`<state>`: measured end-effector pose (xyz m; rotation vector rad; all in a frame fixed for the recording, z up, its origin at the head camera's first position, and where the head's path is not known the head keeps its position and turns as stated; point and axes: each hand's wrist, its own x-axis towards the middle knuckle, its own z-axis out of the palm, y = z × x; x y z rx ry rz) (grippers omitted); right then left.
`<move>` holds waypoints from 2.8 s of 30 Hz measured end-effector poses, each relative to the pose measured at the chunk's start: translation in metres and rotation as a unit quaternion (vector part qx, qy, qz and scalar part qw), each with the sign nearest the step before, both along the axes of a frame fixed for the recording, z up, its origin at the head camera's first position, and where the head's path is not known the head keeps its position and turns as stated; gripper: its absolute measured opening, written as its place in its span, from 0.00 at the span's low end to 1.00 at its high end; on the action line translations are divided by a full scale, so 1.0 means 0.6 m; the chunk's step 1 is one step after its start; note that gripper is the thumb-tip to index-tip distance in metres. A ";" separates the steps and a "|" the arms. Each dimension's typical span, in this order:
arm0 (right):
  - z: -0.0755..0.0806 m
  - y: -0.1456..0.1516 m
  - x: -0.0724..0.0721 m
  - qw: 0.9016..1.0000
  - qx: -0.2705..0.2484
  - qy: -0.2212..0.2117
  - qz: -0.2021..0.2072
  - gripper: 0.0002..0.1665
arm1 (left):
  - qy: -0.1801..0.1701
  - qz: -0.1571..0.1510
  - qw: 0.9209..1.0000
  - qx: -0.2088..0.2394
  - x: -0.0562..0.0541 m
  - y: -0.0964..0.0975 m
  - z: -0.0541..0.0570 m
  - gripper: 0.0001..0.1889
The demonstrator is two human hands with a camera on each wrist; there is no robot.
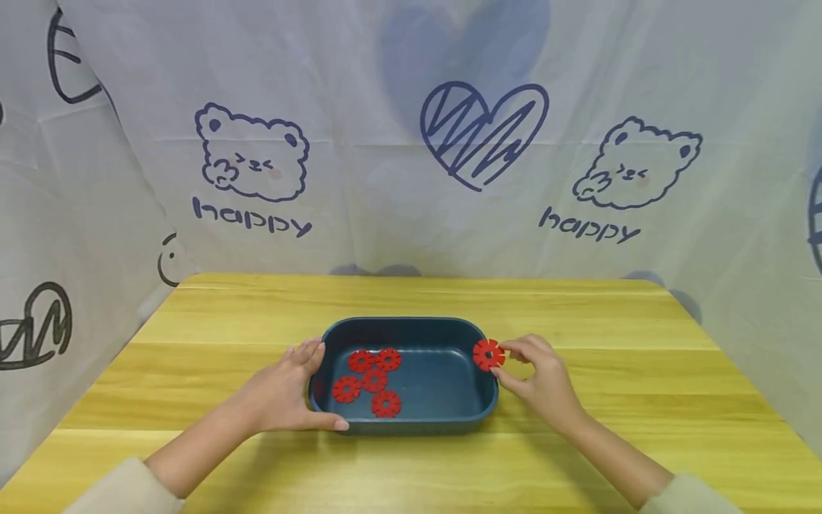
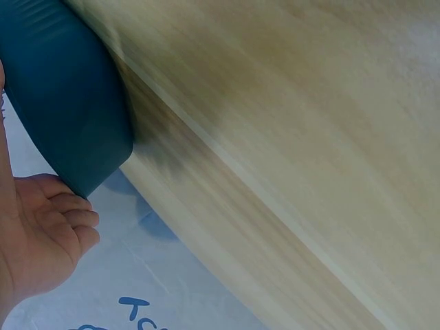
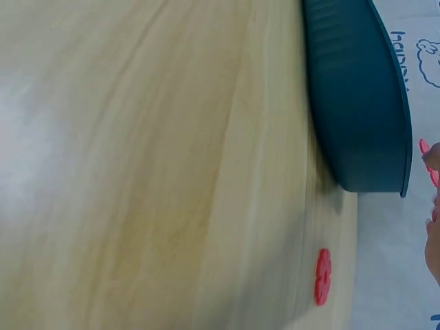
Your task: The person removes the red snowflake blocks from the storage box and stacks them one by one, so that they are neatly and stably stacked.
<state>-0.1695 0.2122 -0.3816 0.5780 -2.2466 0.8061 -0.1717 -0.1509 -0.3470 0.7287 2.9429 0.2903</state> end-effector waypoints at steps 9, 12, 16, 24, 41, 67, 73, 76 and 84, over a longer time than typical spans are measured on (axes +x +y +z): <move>-0.012 0.030 0.013 0.999 -0.006 0.035 -0.008 0.22 | -0.004 0.000 1.000 0.002 0.001 0.000 -0.002 0.62; -0.015 0.042 0.017 0.999 -0.008 0.041 -0.007 0.22 | -0.006 0.001 1.000 0.002 0.001 0.000 -0.001 0.62; -0.022 0.057 0.023 0.999 -0.011 0.035 -0.013 0.22 | -0.007 0.002 1.000 0.003 0.000 -0.001 -0.001 0.62; -0.048 0.078 0.033 0.999 0.002 -0.012 -0.047 0.20 | -0.003 -0.003 1.000 0.005 -0.002 -0.002 0.000 0.61; -0.077 0.100 0.032 0.982 -0.056 -0.159 -0.084 0.14 | 0.003 -0.001 1.000 0.004 -0.002 -0.003 0.000 0.61; -0.063 0.131 0.021 0.964 -0.026 -0.263 -0.009 0.12 | 0.002 0.004 1.000 0.006 -0.002 -0.004 -0.001 0.61; -0.061 0.133 0.019 0.962 -0.021 -0.271 0.007 0.14 | -0.003 0.005 1.000 0.006 -0.002 -0.003 0.000 0.61; -0.060 0.134 0.017 0.959 -0.021 -0.283 0.008 0.14 | -0.003 0.004 1.000 0.006 -0.002 -0.003 0.001 0.62; -0.059 0.135 0.014 0.950 -0.014 -0.311 -0.001 0.14 | -0.001 0.002 1.000 0.005 -0.002 -0.004 -0.001 0.62</move>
